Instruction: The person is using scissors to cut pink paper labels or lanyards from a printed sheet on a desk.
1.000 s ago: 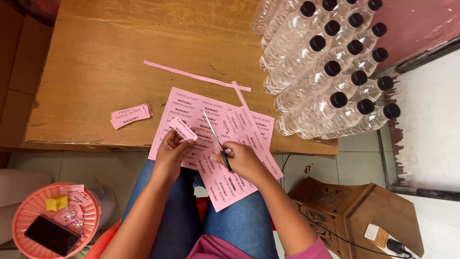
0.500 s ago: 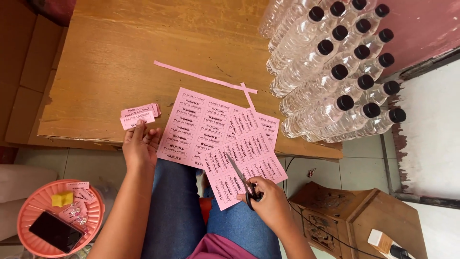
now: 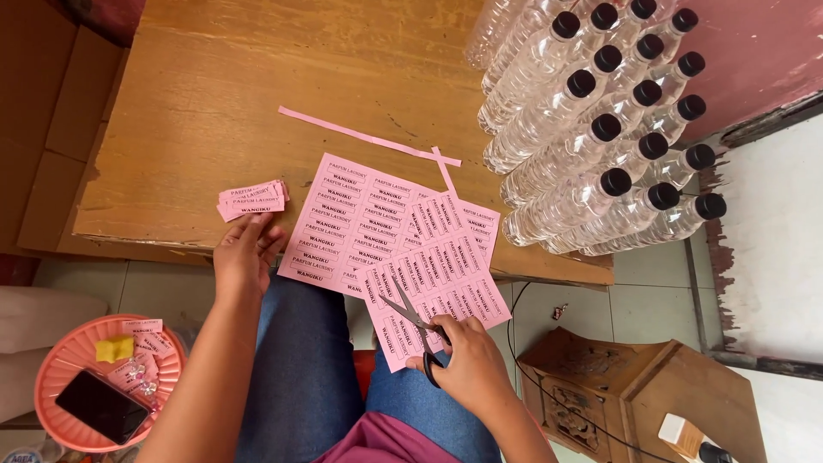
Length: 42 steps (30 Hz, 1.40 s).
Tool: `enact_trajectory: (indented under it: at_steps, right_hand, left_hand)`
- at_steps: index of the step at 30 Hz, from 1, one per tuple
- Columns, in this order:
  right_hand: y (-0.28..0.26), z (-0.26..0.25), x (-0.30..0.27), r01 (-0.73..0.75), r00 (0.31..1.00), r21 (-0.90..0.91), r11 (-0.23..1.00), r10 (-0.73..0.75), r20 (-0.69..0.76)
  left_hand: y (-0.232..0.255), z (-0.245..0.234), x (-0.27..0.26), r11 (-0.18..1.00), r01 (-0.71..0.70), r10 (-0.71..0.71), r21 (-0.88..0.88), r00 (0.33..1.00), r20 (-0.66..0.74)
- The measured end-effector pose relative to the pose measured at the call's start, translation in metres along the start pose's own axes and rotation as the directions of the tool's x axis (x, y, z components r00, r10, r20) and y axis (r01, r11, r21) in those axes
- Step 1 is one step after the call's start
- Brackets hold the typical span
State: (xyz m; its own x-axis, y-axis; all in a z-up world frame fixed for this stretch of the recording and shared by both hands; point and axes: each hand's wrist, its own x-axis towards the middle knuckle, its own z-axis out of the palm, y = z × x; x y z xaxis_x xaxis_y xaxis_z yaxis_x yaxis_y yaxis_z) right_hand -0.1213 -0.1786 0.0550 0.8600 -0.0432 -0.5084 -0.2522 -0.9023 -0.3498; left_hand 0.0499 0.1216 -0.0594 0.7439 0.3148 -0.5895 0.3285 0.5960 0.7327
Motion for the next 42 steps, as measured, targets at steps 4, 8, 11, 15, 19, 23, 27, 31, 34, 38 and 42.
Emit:
enact_trajectory:
  at_steps: [4,8,11,15,19,23,27,31,34,38,42]
  right_hand:
    - [-0.001,-0.002,-0.002,0.019,1.0,-0.006,1.0,-0.019,-0.009]
    - [-0.004,-0.008,-0.003,-0.057,0.998,-0.025,0.998,0.058,0.041]
    - [-0.001,-0.006,-0.003,-0.054,0.998,-0.025,0.998,0.054,0.035]
    - [-0.004,-0.01,-0.002,-0.034,0.998,-0.034,0.999,0.036,0.046]
    - [-0.004,-0.012,-0.003,-0.091,0.994,-0.025,0.996,0.092,0.065]
    - [-0.002,-0.01,-0.002,-0.053,0.997,-0.037,0.998,0.055,0.045]
    - [-0.002,-0.011,-0.002,-0.05,0.998,-0.028,0.998,0.051,0.037]
    - [0.0,-0.009,0.0,-0.072,0.996,-0.032,0.997,0.074,0.047]
    - [0.001,-0.005,0.002,-0.06,0.997,-0.036,0.998,0.061,0.037]
    - [0.0,-0.004,0.004,-0.052,0.998,-0.034,0.998,0.054,0.04]
    - [-0.005,-0.008,0.002,-0.08,0.994,-0.039,0.996,0.083,0.07]
  left_hand:
    - [0.004,-0.013,-0.007,0.999,0.037,-0.04,0.037,0.995,0.086]
    - [0.011,-0.021,-0.002,0.999,0.042,-0.046,0.03,0.986,0.161]
    - [0.017,-0.019,-0.002,0.996,0.055,-0.07,0.077,0.976,0.208]
    - [0.027,-0.017,-0.003,0.965,0.103,-0.163,0.242,0.956,0.242]
    - [0.045,-0.005,-0.016,0.735,-0.135,-0.027,0.665,0.973,0.228]
    - [0.058,0.001,-0.017,-0.103,-0.476,0.418,0.874,0.776,0.472]
    - [0.059,-0.009,0.019,-0.445,-0.613,0.357,0.653,0.547,0.757]
    - [0.065,-0.013,0.035,-0.393,-0.657,0.27,0.643,0.587,0.764]
    - [0.06,-0.018,0.047,-0.503,-0.658,0.271,0.56,0.495,0.825]
    - [0.066,-0.004,0.024,-0.479,-0.59,0.27,0.65,0.605,0.749]
    - [0.068,0.015,0.008,-0.49,-0.57,0.21,0.659,0.657,0.724]
